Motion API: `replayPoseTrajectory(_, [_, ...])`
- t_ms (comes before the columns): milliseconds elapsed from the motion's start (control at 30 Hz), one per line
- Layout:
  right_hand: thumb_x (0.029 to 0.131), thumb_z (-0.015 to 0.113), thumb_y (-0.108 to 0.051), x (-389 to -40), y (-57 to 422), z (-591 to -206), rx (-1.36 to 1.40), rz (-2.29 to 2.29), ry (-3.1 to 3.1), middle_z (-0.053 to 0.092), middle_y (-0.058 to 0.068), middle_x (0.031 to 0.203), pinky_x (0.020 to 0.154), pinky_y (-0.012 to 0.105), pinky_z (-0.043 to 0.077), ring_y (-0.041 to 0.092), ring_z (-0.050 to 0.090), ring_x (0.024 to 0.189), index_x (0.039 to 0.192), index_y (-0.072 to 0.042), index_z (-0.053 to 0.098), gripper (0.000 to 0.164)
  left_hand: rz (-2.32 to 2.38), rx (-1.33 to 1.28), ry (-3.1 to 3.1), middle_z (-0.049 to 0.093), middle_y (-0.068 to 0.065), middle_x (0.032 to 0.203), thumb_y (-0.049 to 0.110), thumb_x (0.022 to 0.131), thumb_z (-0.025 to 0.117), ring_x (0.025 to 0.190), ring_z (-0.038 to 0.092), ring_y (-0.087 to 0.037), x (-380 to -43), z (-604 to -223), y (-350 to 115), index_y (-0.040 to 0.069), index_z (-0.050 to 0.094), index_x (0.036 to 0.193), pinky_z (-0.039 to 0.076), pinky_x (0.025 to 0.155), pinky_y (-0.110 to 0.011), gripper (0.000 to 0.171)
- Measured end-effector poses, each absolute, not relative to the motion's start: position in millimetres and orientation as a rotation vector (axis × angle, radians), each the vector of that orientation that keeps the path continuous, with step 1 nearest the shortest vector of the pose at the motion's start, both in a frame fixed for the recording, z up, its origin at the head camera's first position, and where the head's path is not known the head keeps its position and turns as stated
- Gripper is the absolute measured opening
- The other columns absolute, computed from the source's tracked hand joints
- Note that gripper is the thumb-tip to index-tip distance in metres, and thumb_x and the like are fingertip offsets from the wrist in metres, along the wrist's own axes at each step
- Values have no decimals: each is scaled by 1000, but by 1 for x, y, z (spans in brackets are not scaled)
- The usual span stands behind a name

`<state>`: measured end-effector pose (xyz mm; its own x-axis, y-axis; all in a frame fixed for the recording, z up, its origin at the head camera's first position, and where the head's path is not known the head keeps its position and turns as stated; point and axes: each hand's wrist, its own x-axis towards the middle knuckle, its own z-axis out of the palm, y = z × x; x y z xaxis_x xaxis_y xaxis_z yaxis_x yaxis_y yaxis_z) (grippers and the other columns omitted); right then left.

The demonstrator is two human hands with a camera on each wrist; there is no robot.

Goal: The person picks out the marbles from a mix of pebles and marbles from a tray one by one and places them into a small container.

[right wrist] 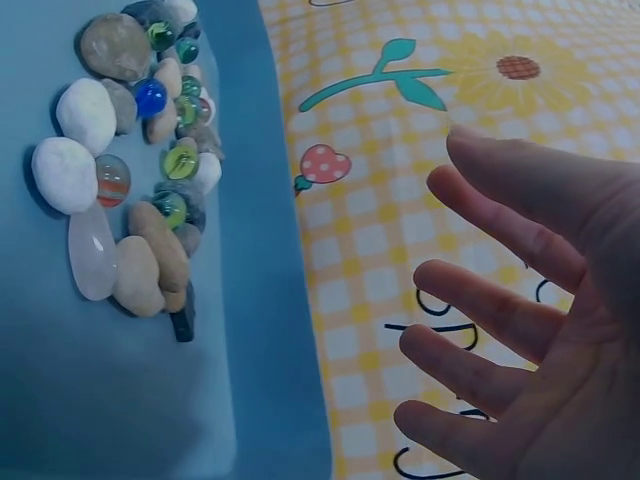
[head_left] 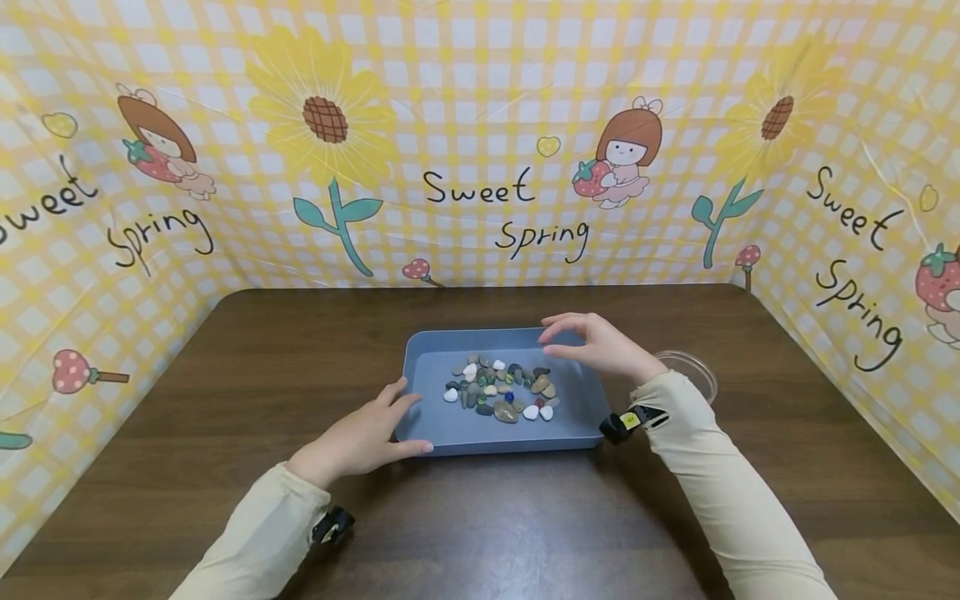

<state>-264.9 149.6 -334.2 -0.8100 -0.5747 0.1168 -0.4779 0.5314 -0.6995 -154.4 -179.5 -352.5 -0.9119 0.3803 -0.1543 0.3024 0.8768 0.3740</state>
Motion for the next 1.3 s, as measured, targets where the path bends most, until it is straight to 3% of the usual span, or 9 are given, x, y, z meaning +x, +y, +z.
replayPoseTrajectory(333, [87, 66, -21, -276, 142, -342, -917, -1084, 2531, 46, 18, 141, 109, 56, 29, 34, 37, 135, 108, -4, 67, 26, 497, 522, 2835, 25, -27, 150, 55, 84, 60, 134, 35, -44, -155, -352, -179, 3, 40, 140, 37, 102, -56, 79])
replayPoseTrajectory(867, [86, 67, -18, -284, 137, -348, -888, -954, 2406, 36, 18, 148, 112, 59, 19, 34, 26, 141, 105, -3, 69, 23, 492, 508, 2826, 24, -27, 150, 54, 85, 59, 134, 34, -44, -156, -352, -178, 3, 39, 141, 37, 102, -57, 79])
replayPoseTrajectory(1300, [82, 72, -18, -284, 129, -353, -809, -798, 2400, 31, 13, 152, 113, 60, 12, 36, 18, 144, 96, -10, 73, 17, 508, 487, 2827, 24, -25, 151, 53, 84, 60, 134, 35, -44, -156, -356, -179, 4, 39, 141, 38, 101, -56, 78])
